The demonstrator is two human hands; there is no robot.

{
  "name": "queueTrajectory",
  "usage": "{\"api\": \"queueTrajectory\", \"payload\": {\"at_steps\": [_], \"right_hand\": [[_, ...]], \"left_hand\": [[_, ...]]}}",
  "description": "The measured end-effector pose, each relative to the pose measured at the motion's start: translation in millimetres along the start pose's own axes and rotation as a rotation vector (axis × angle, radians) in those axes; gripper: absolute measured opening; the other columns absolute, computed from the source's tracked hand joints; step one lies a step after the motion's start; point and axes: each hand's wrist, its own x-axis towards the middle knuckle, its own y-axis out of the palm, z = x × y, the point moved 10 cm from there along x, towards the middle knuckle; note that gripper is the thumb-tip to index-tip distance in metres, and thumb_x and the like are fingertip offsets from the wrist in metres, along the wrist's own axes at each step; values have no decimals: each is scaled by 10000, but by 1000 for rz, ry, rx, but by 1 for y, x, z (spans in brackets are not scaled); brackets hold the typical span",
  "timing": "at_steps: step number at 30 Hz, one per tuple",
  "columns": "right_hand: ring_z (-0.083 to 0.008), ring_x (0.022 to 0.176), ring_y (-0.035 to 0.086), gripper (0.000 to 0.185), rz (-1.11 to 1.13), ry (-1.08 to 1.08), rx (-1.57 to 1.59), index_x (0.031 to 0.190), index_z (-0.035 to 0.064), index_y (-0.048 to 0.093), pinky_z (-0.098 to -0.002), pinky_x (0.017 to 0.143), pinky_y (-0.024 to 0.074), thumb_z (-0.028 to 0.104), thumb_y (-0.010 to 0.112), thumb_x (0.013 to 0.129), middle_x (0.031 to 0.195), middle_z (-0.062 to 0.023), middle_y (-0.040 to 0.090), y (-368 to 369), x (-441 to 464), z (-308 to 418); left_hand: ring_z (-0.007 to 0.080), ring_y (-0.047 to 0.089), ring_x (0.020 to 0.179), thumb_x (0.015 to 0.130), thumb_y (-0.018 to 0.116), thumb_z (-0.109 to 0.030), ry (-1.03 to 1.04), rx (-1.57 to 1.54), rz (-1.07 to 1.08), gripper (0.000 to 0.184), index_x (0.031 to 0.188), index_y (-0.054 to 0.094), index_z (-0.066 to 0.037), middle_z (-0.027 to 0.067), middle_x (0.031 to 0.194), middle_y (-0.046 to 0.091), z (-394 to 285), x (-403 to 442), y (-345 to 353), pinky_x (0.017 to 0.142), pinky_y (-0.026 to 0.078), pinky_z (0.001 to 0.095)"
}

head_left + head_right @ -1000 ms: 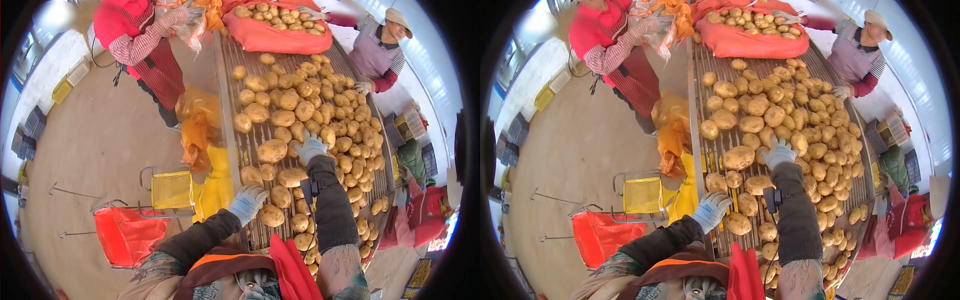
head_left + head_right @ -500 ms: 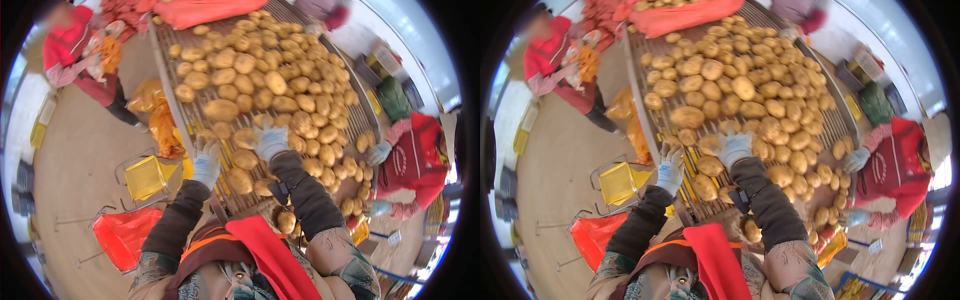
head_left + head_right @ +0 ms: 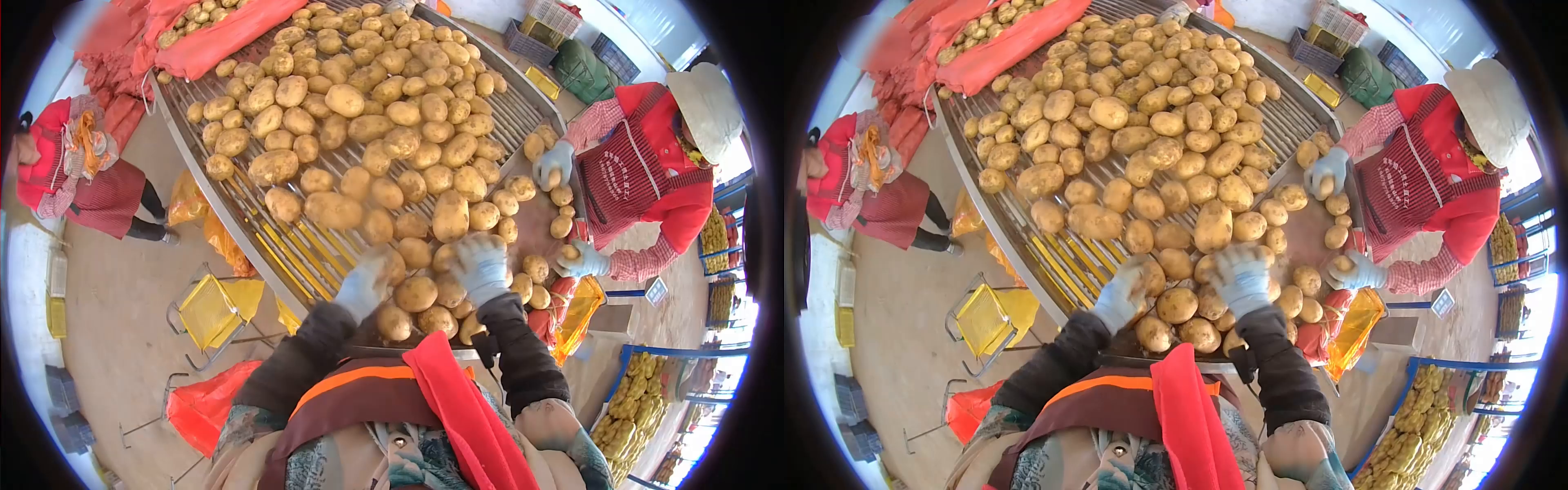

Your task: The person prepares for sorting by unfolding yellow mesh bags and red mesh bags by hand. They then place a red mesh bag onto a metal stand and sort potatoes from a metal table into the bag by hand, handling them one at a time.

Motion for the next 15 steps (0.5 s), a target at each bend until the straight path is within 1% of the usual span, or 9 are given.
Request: {"api": "queueTrajectory", "payload": {"at_steps": [1, 3, 4, 6, 7, 11, 13, 14, 15], "right_hand": [[-265, 1091, 456, 421, 7, -4, 4, 1078, 140, 575, -521, 904, 310, 382, 613, 735, 1060, -62, 547, -6, -5, 8], [-269, 1084, 455, 366, -272, 59, 128, 1039, 141, 593, -518, 916, 307, 330, 622, 727, 1070, -66, 544, -71, -6, 32], [-283, 1127, 430, 373, 361, 59, -7, 1026, 151, 597, -526, 947, 286, 323, 645, 699, 1146, -84, 507, -48, 3, 72], [-291, 1150, 414, 389, 206, -183, 117, 1032, 154, 597, -532, 962, 273, 329, 656, 689, 1176, -91, 489, -8, -35, 100], [-298, 1173, 398, 406, 41, -417, 238, 1037, 156, 597, -538, 977, 260, 335, 666, 678, 1206, -98, 472, -9, -51, 119], [-298, 1189, 385, 459, 84, -263, 13, 1082, 139, 583, -532, 984, 266, 347, 667, 682, 1218, -99, 468, -1, -13, 83], [-304, 1190, 385, 494, -54, -179, 138, 1131, 114, 552, -521, 993, 270, 341, 653, 705, 1197, -110, 475, -17, 15, 69], [-315, 1181, 391, 511, -58, -248, 143, 1150, 98, 531, -498, 989, 289, 323, 658, 709, 1180, -126, 475, -26, 34, 90], [-324, 1178, 392, 516, -90, -323, 203, 1163, 99, 520, -492, 988, 295, 320, 654, 717, 1176, -129, 476, -24, 57, 105]], "left_hand": [[167, 502, 952, 780, 491, 107, -74, -245, -59, 458, 1202, 456, -68, 85, 1162, 495, 12, 1, -3, 831, 438, 269], [168, 548, 837, 811, 518, 32, -93, -178, -193, 381, 1172, 479, -82, 50, 1034, 544, -5, 15, -47, 748, 471, 278], [161, 557, 794, 834, 537, -40, -345, -556, -293, 310, 1137, 498, -88, 37, 963, 554, 7, 9, -61, 702, 475, 275], [134, 559, 678, 879, 569, -250, -621, -1106, -404, 214, 1033, 549, -102, 17, 812, 566, 33, -16, -59, 586, 468, 263], [134, 559, 678, 879, 569, -250, -620, -1108, -406, 214, 1033, 549, -102, 17, 812, 566, 37, -22, -67, 586, 468, 263], [116, 543, 636, 882, 577, -256, -620, -886, -403, 202, 975, 572, -76, 23, 735, 565, 64, -47, -81, 560, 452, 262], [107, 542, 658, 873, 576, -198, -368, -177, -316, 161, 948, 579, -56, 41, 749, 579, 82, -46, -80, 588, 454, 262], [221, 604, 784, 802, 617, -112, -431, -86, -231, 141, 912, 601, -25, 106, 835, 621, 55, -45, -68, 705, 484, 308], [215, 600, 785, 796, 624, -119, -420, -149, -224, 145, 910, 601, -32, 105, 841, 621, 55, -49, -53, 703, 480, 307]]}}
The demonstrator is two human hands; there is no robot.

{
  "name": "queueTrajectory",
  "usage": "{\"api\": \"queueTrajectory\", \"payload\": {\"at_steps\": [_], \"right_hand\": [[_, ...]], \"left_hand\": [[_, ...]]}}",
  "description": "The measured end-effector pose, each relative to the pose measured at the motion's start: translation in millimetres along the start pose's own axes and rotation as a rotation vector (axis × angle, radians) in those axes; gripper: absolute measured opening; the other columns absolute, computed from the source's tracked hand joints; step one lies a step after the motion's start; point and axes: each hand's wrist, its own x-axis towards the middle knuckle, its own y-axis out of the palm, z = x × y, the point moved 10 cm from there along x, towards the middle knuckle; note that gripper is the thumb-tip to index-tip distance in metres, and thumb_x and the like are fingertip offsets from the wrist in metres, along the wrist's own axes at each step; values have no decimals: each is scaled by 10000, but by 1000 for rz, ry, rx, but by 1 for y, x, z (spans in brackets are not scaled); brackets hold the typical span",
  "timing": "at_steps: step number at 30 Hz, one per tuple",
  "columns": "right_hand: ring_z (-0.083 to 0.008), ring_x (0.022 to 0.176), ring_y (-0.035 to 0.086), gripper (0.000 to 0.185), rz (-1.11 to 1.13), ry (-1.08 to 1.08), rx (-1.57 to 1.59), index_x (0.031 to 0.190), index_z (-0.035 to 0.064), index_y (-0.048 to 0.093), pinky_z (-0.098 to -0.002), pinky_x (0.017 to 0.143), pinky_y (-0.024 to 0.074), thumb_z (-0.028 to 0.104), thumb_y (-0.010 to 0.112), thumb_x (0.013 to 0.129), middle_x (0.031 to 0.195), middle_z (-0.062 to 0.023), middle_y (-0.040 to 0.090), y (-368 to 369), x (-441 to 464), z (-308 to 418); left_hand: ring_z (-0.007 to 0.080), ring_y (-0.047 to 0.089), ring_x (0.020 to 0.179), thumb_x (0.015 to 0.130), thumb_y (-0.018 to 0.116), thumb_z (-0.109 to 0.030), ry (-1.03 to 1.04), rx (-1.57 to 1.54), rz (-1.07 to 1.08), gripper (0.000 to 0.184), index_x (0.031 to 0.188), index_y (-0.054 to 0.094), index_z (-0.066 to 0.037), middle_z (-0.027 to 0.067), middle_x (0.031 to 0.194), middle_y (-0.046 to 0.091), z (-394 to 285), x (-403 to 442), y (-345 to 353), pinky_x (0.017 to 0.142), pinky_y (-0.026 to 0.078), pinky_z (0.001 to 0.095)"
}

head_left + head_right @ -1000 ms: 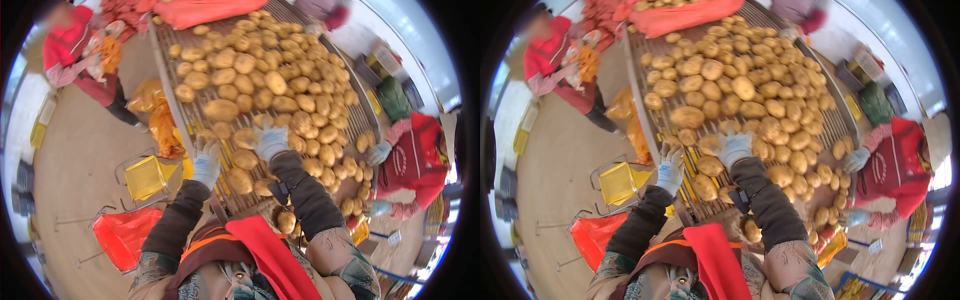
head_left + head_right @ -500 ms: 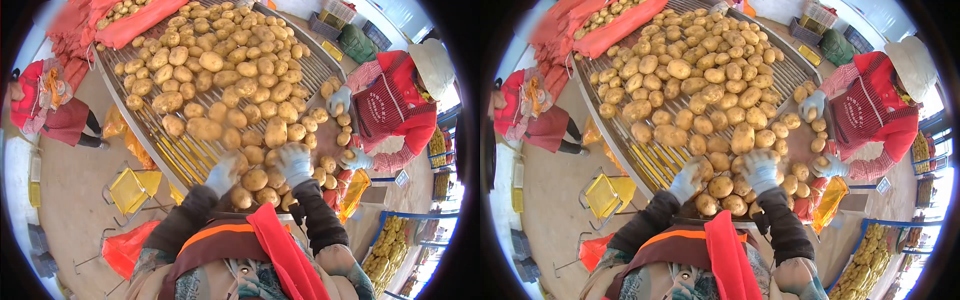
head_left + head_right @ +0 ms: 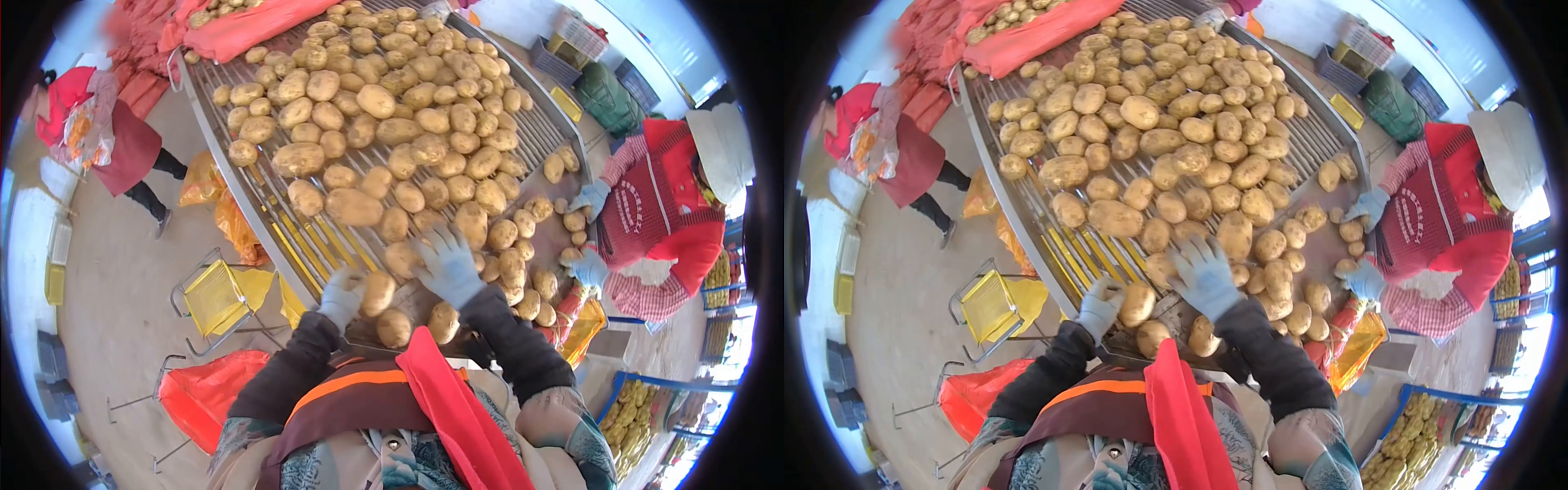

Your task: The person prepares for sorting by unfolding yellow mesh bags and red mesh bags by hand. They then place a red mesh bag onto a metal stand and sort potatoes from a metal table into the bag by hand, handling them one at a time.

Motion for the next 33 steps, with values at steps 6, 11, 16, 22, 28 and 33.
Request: {"api": "queueTrajectory", "payload": {"at_steps": [6, 11, 16, 22, 28, 33], "right_hand": [[-351, 1179, 392, 540, 156, 151, 219, 1245, 107, 450, -441, 976, 330, 360, 596, 791, 1221, -124, 462, 82, 169, 0], [-336, 1147, 433, 516, 589, 195, 186, 1210, 145, 506, -470, 954, 352, 426, 591, 787, 1298, -112, 413, 143, 187, 35], [-307, 1093, 482, 443, 550, -88, 156, 1138, 170, 560, -508, 926, 355, 363, 637, 746, 1255, -111, 445, 104, 85, 97], [-293, 1082, 485, 420, 243, -101, 263, 1078, 127, 568, -486, 942, 339, 306, 649, 707, 1228, -119, 452, 37, -2, 60], [-315, 1157, 407, 379, 74, 274, 1, 1044, 97, 577, -478, 970, 317, 238, 626, 695, 1164, -110, 489, -9, -86, -69], [-326, 1175, 397, 376, 43, 406, -333, 1080, 114, 584, -503, 984, 307, 225, 601, 722, 1214, -98, 468, -6, -99, -102]], "left_hand": [[99, 546, 620, 828, 654, -132, -375, -328, 251, 130, 893, 572, -55, 15, 693, 567, -9, -33, 28, 525, 424, 232], [151, 558, 786, 805, 596, -39, -40, -104, -387, 146, 944, 558, -15, 40, 875, 586, -52, 58, -150, 714, 467, 294], [309, 482, 1122, 719, 587, -58, 475, 503, -465, 389, 1104, 570, -109, 164, 1172, 516, -98, 140, -169, 889, 427, 362], [319, 422, 1190, 685, 545, -99, 554, 873, -81, 431, 1113, 561, -146, 107, 1238, 487, -99, 98, -34, 1029, 229, 556], [307, 400, 1196, 661, 563, -160, 562, 971, 19, 456, 1115, 549, -122, 88, 1213, 503, -98, 24, 21, 993, 209, 600], [312, 442, 1163, 707, 541, -144, 528, 947, 86, 411, 1110, 561, -69, 102, 1167, 538, -118, -14, 20, 939, 307, 547]]}}
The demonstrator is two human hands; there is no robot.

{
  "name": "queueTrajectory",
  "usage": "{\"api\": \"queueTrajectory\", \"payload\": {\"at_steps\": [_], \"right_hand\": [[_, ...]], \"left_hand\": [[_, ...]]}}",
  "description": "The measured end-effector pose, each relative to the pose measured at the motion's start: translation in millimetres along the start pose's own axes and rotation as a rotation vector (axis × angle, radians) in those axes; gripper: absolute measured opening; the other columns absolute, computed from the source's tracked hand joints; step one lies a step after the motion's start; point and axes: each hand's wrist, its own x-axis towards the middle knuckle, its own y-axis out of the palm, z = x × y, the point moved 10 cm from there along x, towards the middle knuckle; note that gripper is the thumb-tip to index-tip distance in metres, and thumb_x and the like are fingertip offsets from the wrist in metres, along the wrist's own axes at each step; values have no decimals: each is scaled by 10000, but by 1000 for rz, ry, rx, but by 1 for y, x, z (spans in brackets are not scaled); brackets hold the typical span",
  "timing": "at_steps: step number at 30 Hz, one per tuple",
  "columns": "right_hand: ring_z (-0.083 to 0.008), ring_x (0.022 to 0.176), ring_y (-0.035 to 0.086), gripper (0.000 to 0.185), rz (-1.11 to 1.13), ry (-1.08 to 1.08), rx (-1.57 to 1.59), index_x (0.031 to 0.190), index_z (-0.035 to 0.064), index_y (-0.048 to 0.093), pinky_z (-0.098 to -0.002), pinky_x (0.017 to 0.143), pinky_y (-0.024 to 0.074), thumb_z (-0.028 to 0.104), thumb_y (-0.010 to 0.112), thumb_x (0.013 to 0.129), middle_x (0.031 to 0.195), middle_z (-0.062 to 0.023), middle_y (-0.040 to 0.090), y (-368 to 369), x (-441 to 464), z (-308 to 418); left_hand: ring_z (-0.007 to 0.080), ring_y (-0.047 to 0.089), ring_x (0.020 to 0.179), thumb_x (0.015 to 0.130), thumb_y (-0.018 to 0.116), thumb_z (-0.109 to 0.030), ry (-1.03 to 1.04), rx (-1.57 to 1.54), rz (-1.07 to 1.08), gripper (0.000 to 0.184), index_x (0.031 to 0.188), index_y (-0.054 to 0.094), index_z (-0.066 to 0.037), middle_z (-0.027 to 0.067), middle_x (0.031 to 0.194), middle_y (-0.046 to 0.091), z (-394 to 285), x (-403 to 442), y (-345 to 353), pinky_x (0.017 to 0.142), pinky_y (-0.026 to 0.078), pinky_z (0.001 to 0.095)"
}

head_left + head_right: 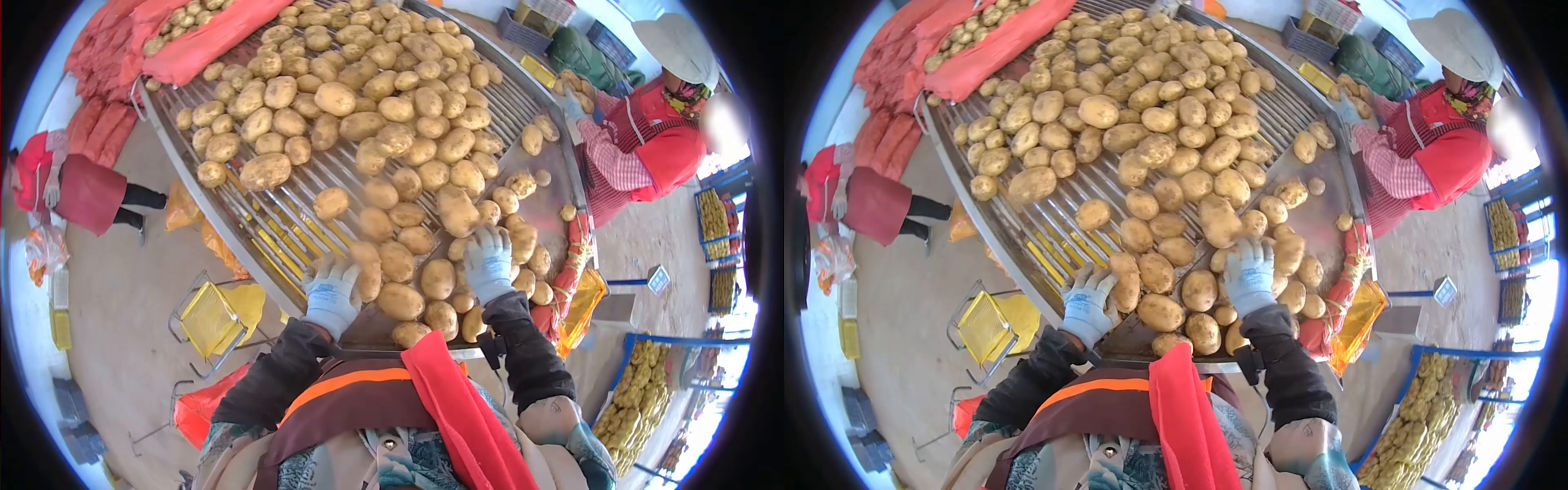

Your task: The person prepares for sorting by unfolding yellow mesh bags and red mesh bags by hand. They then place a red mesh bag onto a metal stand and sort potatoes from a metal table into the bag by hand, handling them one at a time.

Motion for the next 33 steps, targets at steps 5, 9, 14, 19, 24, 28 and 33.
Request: {"api": "queueTrajectory", "payload": {"at_steps": [5, 9, 14, 19, 24, 28, 33], "right_hand": [[-329, 1202, 370, 424, -78, -151, 336, 1127, 122, 565, -532, 974, 297, 329, 612, 760, 1285, -113, 434, -28, 89, 105], [-330, 1220, 354, 446, -26, -253, 265, 1133, 139, 575, -532, 963, 310, 406, 584, 775, 1312, -100, 419, 5, 133, 162], [-299, 1151, 437, 422, 362, -199, 7, 1048, 155, 622, -526, 902, 342, 465, 541, 773, 1224, -68, 504, 32, 133, 147], [-307, 983, 538, 381, 44, -405, 722, 1053, 71, 588, -486, 884, 366, 335, 588, 778, 1052, -137, 582, -44, 104, 239], [-319, 938, 564, 442, -56, -804, 787, 1051, 26, 555, -446, 862, 410, 246, 694, 694, 1015, -131, 593, -97, 59, 338], [-297, 982, 557, 542, -223, -863, 736, 1089, 44, 570, -462, 886, 401, 238, 716, 604, 1003, -112, 609, -123, 69, 349], [-345, 1145, 446, 746, -108, -670, 869, 1226, 22, 464, -452, 926, 376, 400, 740, 645, 1216, -154, 487, -112, 85, 335]], "left_hand": [[202, 552, 1021, 838, 521, -116, -469, -1409, -130, 289, 1115, 547, -37, 109, 1099, 561, 71, -17, 31, 848, 434, 251], [280, 556, 986, 847, 498, -151, -569, -2108, -340, 336, 1166, 509, -47, 163, 1155, 530, 70, -27, 14, 867, 456, 388], [253, 550, 1005, 866, 474, -181, -599, -2602, -193, 354, 1190, 506, -42, 146, 1173, 537, 67, -38, 10, 822, 465, 363], [191, 572, 889, 890, 507, -246, -716, -2395, -388, 310, 1130, 532, -50, 85, 1000, 596, 84, -65, 1, 726, 461, 267], [173, 532, 747, 881, 552, -304, -493, -2646, -305, 227, 871, 562, -78, 36, 764, 580, 77, -71, -23, 680, 402, 245], [193, 561, 764, 884, 544, -312, -440, -2362, -503, 286, 744, 584, -66, 44, 775, 584, 92, -79, -66, 727, 443, 313], [121, 487, 933, 776, 664, -462, -392, -2180, -373, 766, 1339, 325, -69, 9, 1166, 497, 113, -81, -78, 683, 443, 247]]}}
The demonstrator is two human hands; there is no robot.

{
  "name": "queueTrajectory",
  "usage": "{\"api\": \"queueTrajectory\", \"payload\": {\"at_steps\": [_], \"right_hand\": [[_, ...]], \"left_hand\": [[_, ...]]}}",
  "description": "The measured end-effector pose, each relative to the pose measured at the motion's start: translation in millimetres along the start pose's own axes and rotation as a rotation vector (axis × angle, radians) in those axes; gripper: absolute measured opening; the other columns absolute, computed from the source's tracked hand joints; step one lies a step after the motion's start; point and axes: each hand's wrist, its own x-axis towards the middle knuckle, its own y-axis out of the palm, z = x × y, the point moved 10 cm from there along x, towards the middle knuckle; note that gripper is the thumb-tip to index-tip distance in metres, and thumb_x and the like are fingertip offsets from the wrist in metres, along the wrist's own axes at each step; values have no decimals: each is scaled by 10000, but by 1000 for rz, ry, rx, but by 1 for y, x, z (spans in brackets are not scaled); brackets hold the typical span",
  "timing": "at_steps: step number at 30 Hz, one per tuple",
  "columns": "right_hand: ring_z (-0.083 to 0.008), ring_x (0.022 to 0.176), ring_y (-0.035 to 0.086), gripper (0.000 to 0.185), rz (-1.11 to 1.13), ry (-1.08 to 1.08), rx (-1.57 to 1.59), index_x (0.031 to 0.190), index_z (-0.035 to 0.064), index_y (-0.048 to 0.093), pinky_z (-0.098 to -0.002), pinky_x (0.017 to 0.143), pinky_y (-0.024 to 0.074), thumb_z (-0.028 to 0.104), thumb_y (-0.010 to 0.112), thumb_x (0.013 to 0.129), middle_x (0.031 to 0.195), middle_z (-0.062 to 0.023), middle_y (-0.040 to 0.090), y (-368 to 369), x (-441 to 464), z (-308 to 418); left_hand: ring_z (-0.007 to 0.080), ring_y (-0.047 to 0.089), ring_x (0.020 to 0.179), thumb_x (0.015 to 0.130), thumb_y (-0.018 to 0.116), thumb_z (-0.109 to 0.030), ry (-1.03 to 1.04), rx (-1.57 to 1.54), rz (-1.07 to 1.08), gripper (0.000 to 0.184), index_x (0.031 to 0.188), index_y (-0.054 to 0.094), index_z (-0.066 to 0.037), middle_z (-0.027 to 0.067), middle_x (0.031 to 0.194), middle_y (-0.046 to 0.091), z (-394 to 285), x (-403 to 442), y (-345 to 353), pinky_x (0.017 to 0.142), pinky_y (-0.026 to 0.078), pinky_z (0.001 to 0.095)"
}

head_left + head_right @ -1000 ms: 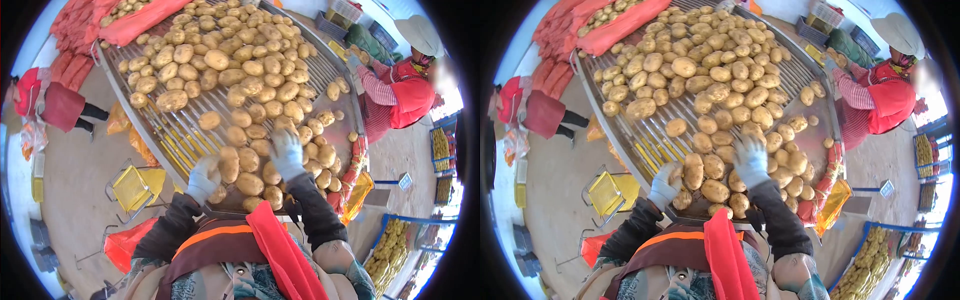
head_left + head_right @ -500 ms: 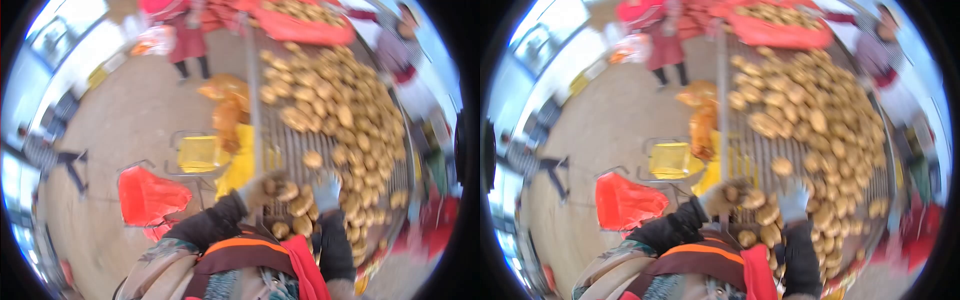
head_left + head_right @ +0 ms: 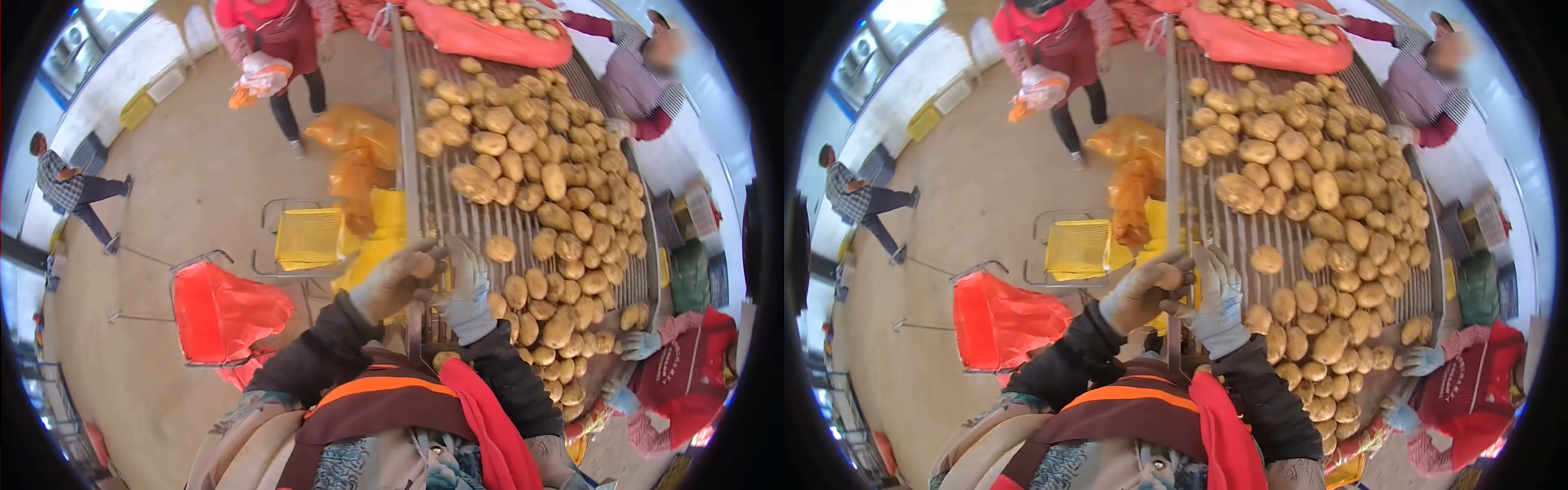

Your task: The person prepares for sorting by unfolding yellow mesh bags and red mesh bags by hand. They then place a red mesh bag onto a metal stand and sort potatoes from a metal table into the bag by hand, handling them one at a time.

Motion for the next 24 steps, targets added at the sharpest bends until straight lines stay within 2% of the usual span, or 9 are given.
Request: {"api": "queueTrajectory", "payload": {"at_steps": [3, 8, 9, 11, 13, 17, 19, 22, 24], "right_hand": [[-343, 1151, 440, 742, -41, 78, 35, 1226, 18, 462, -445, 939, 361, 391, 750, 654, 1203, -143, 486, -1, -20, -20], [-324, 1173, 412, 720, -7, 201, -80, 1266, 77, 452, -458, 991, 315, 367, 738, 672, 1195, -124, 484, -11, -55, -57], [-318, 1198, 385, 703, 144, 253, -244, 1258, 108, 463, -486, 1009, 277, 393, 726, 670, 1221, -123, 466, 3, -65, -64], [-310, 1279, 289, 663, 459, 352, -458, 1235, 175, 483, -574, 1030, 168, 466, 687, 675, 1312, -97, 398, 26, -99, -84], [-318, 1287, 273, 647, 486, 388, -483, 1224, 180, 492, -587, 1021, 174, 465, 689, 677, 1321, -73, 394, 19, -122, -101], [-344, 1245, 310, 523, 429, 479, -587, 1119, 204, 572, -605, 995, 222, 436, 689, 666, 1271, 4, 443, -9, -139, -124], [-344, 1250, 307, 517, 426, 476, -592, 1118, 203, 576, -593, 1001, 227, 440, 681, 671, 1282, 1, 437, -15, -137, -128], [-350, 1252, 314, 526, 488, 540, -672, 1137, 202, 573, -560, 1015, 241, 451, 658, 682, 1303, -10, 431, -17, -138, -130], [-352, 1234, 343, 476, 424, 467, -684, 1133, 144, 566, -566, 1014, 236, 383, 629, 726, 1271, -92, 459, -10, -140, -128]], "left_hand": [[138, 475, 1021, 700, 684, -575, 89, 98, 67, 875, 1332, 337, -79, 25, 1227, 489, -10, -4, -2, 794, 418, 289], [170, 526, 1049, 738, 610, -592, 96, 91, 115, 717, 1272, 453, -139, 21, 1200, 550, -3, 1, -2, 868, 389, 315], [176, 559, 1004, 779, 584, -563, 94, 52, 88, 582, 1189, 539, -152, 22, 1160, 582, 1, 3, 0, 834, 416, 300], [177, 570, 977, 777, 584, -566, 33, 16, 48, 563, 1155, 558, -150, 29, 1163, 583, 15, 11, -2, 794, 436, 293], [171, 595, 838, 827, 592, -490, -44, -137, -121, 432, 1031, 596, -110, 49, 1028, 615, 29, 16, -6, 674, 477, 279], [152, 564, 694, 864, 575, -404, -186, 116, -34, 325, 895, 581, -80, 47, 838, 593, 61, 21, -5, 604, 462, 277], [145, 511, 605, 877, 540, -344, -180, 172, -106, 301, 744, 529, -74, 39, 711, 528, 73, 13, -10, 548, 424, 267], [139, 474, 569, 882, 529, -376, -260, 286, -175, 359, 669, 493, -89, 39, 701, 523, 87, 0, -35, 520, 398, 261], [136, 468, 567, 886, 525, -379, -271, 250, -286, 371, 649, 491, -95, 35, 686, 511, 92, -9, -55, 544, 411, 258]]}}
